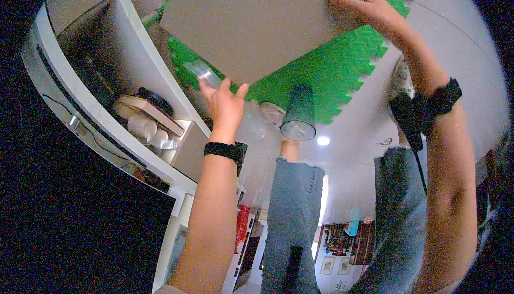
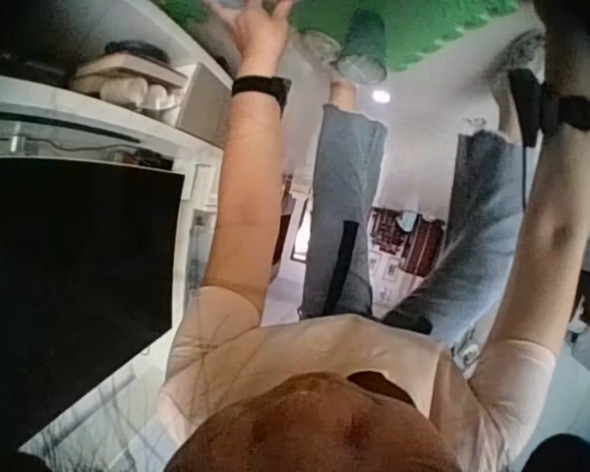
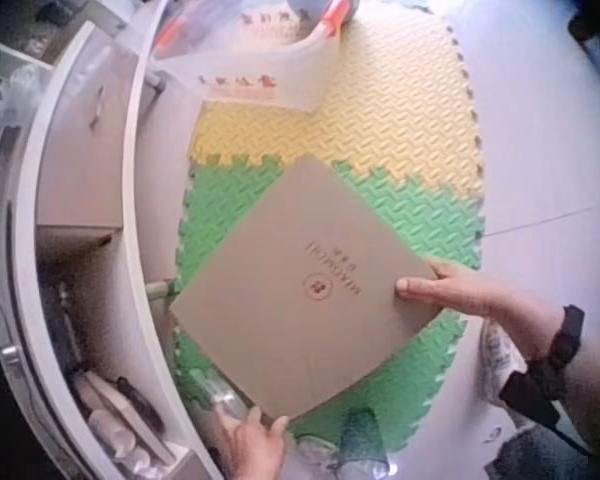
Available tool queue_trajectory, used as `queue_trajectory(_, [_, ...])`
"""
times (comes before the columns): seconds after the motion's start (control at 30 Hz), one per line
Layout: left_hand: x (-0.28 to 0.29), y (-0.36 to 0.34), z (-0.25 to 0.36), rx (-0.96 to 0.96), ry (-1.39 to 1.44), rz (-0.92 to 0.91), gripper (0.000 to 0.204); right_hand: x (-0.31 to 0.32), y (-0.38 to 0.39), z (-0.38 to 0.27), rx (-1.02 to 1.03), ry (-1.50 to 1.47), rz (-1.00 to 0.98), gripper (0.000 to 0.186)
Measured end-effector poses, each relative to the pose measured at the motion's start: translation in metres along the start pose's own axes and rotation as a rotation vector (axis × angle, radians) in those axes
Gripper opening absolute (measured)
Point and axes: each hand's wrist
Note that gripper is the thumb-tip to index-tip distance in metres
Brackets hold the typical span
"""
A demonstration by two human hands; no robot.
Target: Searching through cabinets and drawers to find a screwdriver, then using it to unscrew the base of an appliance.
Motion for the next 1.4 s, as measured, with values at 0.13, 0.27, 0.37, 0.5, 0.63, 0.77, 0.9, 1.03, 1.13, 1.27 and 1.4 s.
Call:
queue_trajectory(0.13, [-0.004, -0.002, -0.003, -0.012, 0.113, -0.053, 0.045, 0.006, -0.019, -0.001, 0.072, 0.038, -0.019, 0.080])
queue_trajectory(0.27, [-0.014, -0.008, -0.011, -0.043, 0.127, -0.102, 0.045, 0.019, -0.030, -0.004, -0.026, 0.025, -0.130, 0.082])
queue_trajectory(0.37, [-0.017, -0.014, -0.026, -0.006, 0.209, -0.161, 0.048, 0.002, -0.023, -0.020, 0.015, -0.113, -0.237, 0.101])
queue_trajectory(0.5, [-0.028, -0.017, -0.019, 0.197, 0.643, -0.220, 0.069, 0.010, -0.020, -0.017, -0.033, -0.029, -0.100, 0.092])
queue_trajectory(0.63, [-0.030, -0.018, 0.004, 0.201, 1.122, 0.029, 0.083, 0.015, -0.031, -0.005, -0.005, -0.059, -0.077, 0.095])
queue_trajectory(0.77, [-0.034, -0.025, 0.011, 0.310, 1.185, 0.159, 0.090, 0.013, -0.043, -0.004, 0.047, -0.067, -0.214, 0.095])
queue_trajectory(0.9, [-0.057, -0.021, 0.022, 0.363, 1.700, -0.062, 0.086, 0.099, -0.080, 0.082, 0.003, -0.373, -0.439, 0.088])
queue_trajectory(1.03, [-0.039, -0.021, 0.009, 0.372, 1.769, -0.084, 0.080, 0.028, -0.059, 0.029, -0.064, -0.255, -0.390, 0.086])
queue_trajectory(1.13, [-0.041, -0.022, 0.007, 0.355, 1.796, -0.130, 0.093, 0.006, -0.047, -0.003, -0.040, -0.214, -0.396, 0.086])
queue_trajectory(1.27, [-0.041, -0.021, 0.008, 0.380, 1.801, -0.175, 0.089, -0.005, -0.044, -0.022, -0.007, -0.240, -0.375, 0.085])
queue_trajectory(1.4, [-0.038, -0.019, 0.004, 0.367, 1.797, -0.149, 0.083, 0.002, -0.033, -0.008, -0.040, -0.337, -0.350, 0.084])
Point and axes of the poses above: each hand's wrist, its own y-axis away from the middle knuckle, its own x-axis out of the back of the hand, z = x × y, and after that the axes turned 5 degrees about -x, right-handed
